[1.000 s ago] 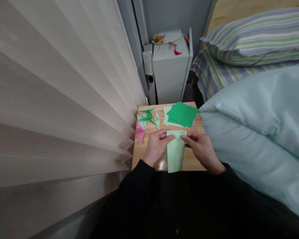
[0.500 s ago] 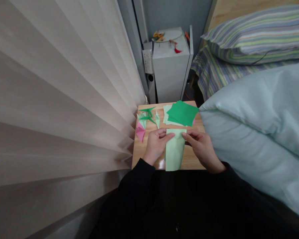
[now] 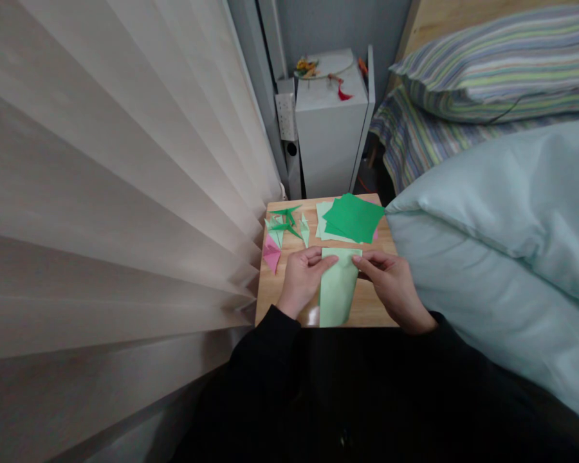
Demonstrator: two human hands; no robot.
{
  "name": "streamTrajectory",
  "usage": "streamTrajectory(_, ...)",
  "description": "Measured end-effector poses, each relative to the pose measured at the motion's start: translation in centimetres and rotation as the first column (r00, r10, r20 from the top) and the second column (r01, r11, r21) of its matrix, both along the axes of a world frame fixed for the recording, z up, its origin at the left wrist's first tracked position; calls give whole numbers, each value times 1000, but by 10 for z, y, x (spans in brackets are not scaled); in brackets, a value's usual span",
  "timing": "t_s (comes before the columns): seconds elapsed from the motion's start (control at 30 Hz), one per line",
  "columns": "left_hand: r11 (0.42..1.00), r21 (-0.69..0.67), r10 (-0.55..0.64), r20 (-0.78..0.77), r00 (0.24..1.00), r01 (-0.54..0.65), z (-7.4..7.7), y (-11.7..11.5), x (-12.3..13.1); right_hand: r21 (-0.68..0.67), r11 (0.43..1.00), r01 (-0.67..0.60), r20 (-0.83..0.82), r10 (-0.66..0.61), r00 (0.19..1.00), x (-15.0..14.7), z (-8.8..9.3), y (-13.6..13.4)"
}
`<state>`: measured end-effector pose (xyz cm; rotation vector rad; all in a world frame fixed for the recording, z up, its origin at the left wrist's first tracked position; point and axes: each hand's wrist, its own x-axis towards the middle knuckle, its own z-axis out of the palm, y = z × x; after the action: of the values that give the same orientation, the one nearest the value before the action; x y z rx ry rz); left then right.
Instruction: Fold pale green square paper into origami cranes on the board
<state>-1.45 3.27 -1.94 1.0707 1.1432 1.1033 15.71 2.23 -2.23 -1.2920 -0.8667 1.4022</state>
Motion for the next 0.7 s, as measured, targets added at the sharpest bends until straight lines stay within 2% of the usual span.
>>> streamTrajectory(0.13, 1000, -17, 20, -53, 998, -20, 0, -1, -1, -10, 1000, 6, 7, -6, 1000, 0, 2, 0)
streamTrajectory(0.7, 1000, 22, 6, -49, 999, -5, 2, -1, 1, -2, 1000, 1, 18, -1, 1000, 1, 1, -2)
